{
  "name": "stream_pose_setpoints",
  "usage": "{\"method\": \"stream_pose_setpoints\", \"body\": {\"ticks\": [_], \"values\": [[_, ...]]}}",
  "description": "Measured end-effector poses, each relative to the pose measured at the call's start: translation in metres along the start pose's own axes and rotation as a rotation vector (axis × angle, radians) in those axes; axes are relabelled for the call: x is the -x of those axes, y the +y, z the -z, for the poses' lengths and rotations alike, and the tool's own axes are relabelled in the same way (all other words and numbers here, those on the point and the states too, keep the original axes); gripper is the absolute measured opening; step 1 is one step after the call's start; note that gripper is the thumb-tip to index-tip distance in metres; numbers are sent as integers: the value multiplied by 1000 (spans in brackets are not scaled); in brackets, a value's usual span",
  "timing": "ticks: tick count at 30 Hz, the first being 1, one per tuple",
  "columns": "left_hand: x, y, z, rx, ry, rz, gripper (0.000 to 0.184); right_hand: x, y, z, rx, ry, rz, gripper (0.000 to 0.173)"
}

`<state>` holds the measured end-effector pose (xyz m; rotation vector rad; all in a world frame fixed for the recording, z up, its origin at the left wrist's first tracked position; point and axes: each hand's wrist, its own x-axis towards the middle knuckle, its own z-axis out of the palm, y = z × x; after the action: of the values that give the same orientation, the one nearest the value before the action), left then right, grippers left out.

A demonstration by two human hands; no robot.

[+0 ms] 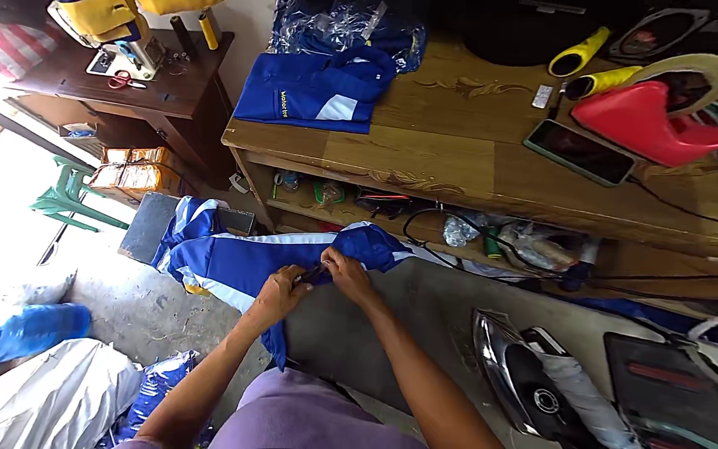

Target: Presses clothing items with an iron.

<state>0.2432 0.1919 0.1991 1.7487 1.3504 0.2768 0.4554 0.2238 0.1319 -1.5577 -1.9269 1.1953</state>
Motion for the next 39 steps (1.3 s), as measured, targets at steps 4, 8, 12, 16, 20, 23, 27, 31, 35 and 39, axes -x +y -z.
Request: {"method": "stream_pose_setpoints", "body": {"ticks": [4,8,12,16,20,23,27,31,35,39], "values": [[-8,-23,-2,-107,40,-2,37,3,1,2,-61,-8,11,35],[-16,-32,0,-66,20,15,38,5,9,3,-84,-57,64,31],[-18,-31,3,-108,-23,19,39,4,6,-6,13,38,100,25],[-19,-28,-1,-250,-52,-13,38,-2,1,-2,54,24,34,29],[-20,-28,-1,-207,-27,-29,37,1,5,2,-31,-20,42,30],[-21,-35,7,-30,-1,-2,37,6,9,-3,2,-21,128,39],[-23,-38,8,12,-22,28,39,10,3,-13,98,57,164,30],[-23,-35,7,-59,-35,34,38,7,2,-10,97,76,136,21],[-20,-32,4,-150,-38,9,39,4,-1,-7,127,47,116,25],[-19,-25,-1,-273,-65,-20,37,3,-4,-4,133,27,96,27]]}}
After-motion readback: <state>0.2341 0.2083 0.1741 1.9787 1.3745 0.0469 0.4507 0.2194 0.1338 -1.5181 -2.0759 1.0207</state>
